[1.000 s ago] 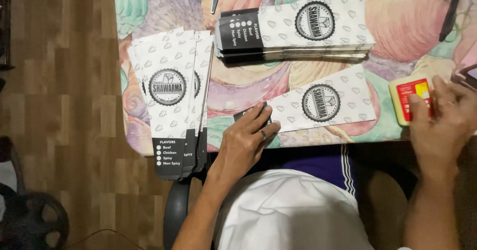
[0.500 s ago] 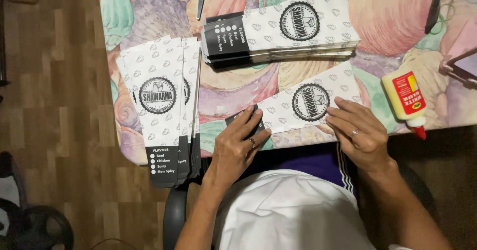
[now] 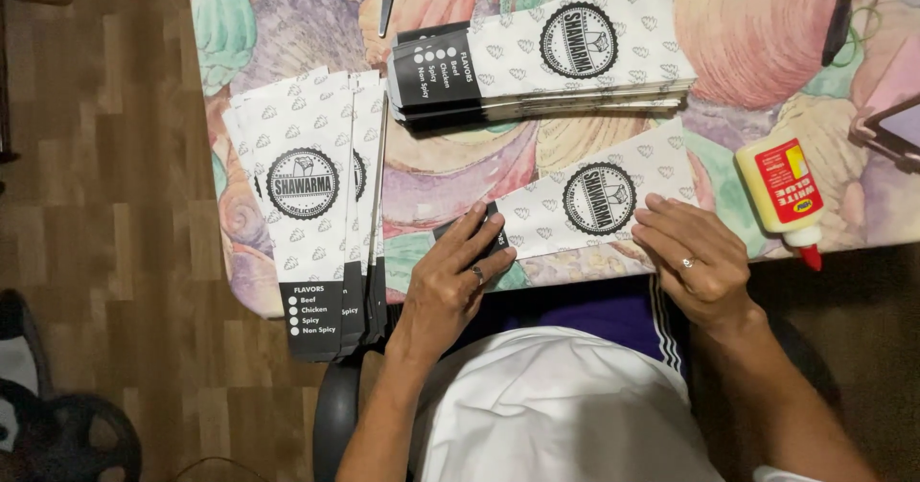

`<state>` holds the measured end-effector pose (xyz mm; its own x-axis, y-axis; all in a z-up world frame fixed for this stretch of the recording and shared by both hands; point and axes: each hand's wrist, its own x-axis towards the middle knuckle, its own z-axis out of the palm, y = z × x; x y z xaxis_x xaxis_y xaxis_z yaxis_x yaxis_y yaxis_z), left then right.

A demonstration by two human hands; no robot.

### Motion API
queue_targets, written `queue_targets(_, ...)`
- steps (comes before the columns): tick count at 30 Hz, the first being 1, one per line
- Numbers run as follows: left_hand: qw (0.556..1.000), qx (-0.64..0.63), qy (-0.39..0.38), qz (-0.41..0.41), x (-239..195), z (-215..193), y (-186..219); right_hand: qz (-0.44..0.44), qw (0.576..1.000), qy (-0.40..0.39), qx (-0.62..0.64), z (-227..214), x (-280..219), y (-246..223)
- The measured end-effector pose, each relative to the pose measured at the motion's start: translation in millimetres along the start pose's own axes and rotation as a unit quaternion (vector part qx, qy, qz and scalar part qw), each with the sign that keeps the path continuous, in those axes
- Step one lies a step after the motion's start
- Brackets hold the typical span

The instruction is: Applying glue to paper shawarma sleeves and folding them to assemble the packaging.

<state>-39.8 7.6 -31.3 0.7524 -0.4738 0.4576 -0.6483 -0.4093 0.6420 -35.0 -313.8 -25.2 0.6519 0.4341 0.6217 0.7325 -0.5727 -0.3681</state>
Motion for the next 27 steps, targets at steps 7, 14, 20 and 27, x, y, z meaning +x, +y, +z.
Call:
queue_targets(7, 1.000, 0.002, -0.008, -0.006, -1.4, -0.6, -0.5, -0.001, 1.000, -0.011, -0.006, -4.2, 0.5, 2.5)
queue_targets(14, 0.996, 0.047, -0.079, 0.001, -5.8, -5.3, 7.7, 0.054, 0.998, -0.034, 0.001, 0.7, 38.1, -8.1)
queue_targets(20, 0.993, 0.083, -0.081, 0.001, -17.1, -8.4, 3.5, 0.004, 0.979, -0.203, -0.031, 24.3, 57.3, 5.5)
queue_targets(27, 0.990, 0.134, 0.032, -0.030, -31.9, -16.5, 14.0, 0.138, 0.933, -0.285, -0.171, 3.0, 31.4, 26.9)
